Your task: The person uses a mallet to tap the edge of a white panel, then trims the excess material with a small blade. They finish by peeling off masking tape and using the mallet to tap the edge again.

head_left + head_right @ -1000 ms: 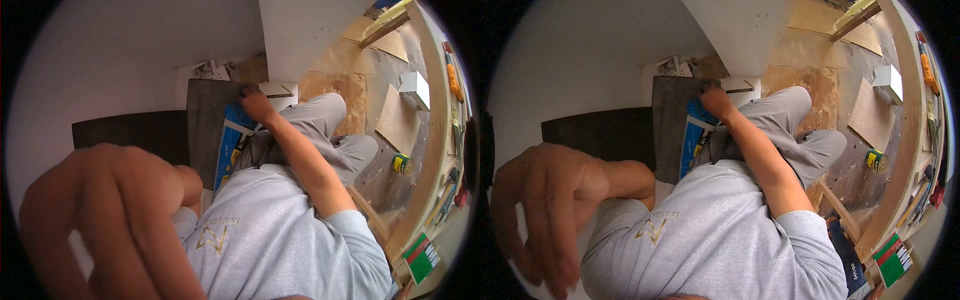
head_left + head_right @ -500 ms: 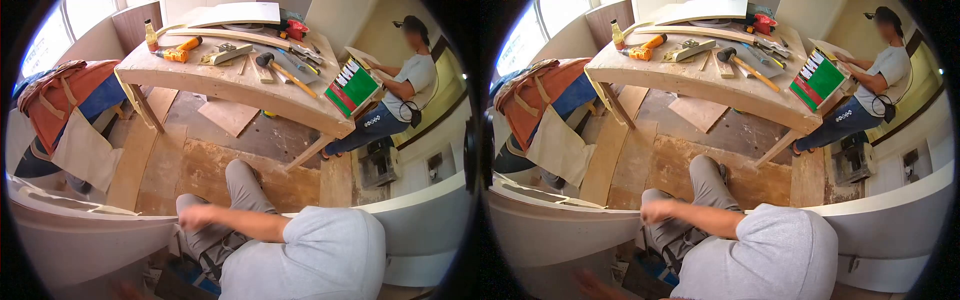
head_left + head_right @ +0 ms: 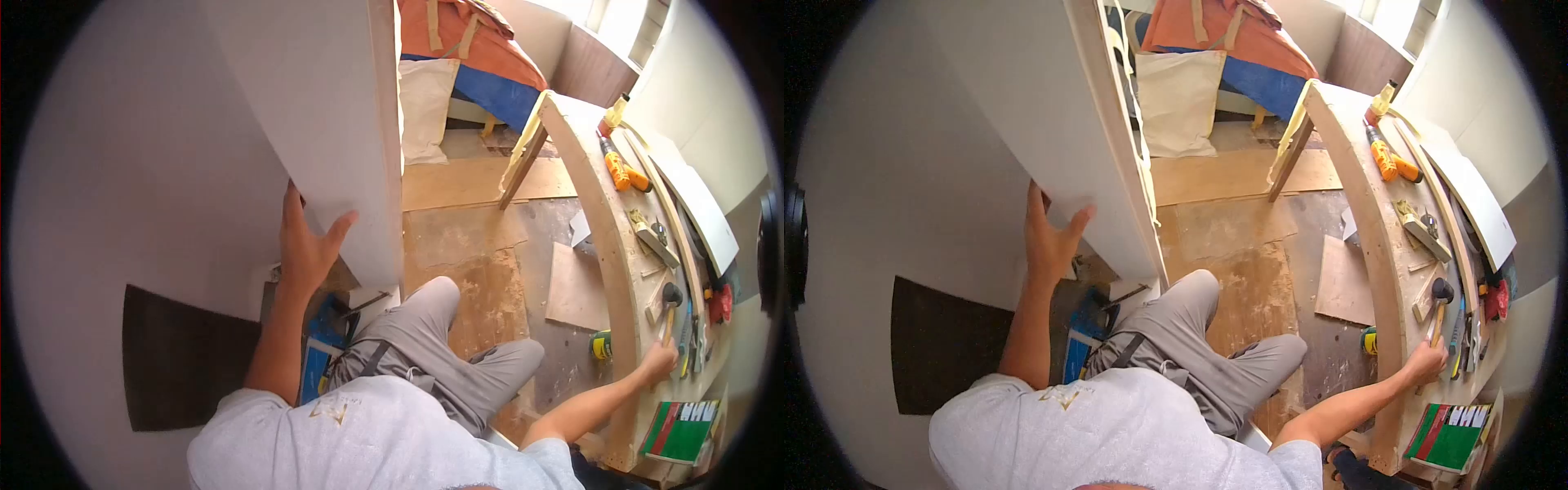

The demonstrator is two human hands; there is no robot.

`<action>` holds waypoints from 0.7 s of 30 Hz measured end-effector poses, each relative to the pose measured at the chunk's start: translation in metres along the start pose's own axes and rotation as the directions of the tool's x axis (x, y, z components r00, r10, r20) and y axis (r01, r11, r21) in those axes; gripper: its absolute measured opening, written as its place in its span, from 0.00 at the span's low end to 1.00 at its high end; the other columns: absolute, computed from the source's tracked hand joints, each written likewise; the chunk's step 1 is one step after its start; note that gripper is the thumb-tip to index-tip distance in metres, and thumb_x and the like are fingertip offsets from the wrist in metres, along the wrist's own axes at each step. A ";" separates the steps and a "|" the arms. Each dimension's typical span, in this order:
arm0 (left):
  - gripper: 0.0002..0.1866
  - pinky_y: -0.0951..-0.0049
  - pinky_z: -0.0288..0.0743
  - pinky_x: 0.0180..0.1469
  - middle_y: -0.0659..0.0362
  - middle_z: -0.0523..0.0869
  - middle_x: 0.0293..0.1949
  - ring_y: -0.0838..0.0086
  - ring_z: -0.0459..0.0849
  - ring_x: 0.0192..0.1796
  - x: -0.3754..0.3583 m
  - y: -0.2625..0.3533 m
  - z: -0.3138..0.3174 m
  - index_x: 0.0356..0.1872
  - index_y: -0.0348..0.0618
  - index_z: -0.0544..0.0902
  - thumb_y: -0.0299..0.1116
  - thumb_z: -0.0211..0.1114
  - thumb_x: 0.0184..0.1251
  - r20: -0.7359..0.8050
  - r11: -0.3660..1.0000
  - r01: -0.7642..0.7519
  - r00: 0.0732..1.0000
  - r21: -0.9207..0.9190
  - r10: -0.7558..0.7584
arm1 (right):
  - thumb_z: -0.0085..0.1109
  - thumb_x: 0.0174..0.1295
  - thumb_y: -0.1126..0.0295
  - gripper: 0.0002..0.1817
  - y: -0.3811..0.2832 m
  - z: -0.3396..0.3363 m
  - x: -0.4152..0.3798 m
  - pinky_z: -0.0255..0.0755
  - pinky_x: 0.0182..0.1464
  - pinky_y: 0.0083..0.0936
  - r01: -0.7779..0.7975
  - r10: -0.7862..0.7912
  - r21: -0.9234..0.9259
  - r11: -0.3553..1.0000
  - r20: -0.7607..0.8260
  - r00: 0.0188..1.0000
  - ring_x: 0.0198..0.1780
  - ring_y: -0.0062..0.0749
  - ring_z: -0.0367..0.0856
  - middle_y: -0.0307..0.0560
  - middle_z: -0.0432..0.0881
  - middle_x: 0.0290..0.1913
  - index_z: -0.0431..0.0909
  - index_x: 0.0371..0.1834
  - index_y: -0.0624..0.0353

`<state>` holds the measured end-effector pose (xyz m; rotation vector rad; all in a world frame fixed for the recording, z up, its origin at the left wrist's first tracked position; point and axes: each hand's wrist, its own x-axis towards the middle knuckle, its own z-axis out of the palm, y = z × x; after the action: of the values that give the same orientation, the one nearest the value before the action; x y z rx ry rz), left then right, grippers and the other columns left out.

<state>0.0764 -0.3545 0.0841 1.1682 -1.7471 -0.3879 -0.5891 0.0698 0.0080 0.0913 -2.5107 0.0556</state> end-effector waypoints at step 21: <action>0.07 0.49 0.75 0.79 0.55 0.95 0.48 0.63 0.92 0.58 0.158 0.141 -0.019 0.42 0.38 0.93 0.30 0.73 0.69 0.636 -0.270 -0.958 -0.149 0.097 0.757 | 0.58 0.89 0.62 0.20 -0.296 -0.242 -0.318 0.63 0.19 0.16 -0.852 -0.803 0.455 -0.258 0.389 0.451 0.20 0.12 0.70 0.37 0.83 0.30 0.78 0.78 0.53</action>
<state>0.0046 -0.4136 0.2754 -0.3909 -2.6047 1.1495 -0.1682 -0.1933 0.0217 1.0224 -1.9769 3.3548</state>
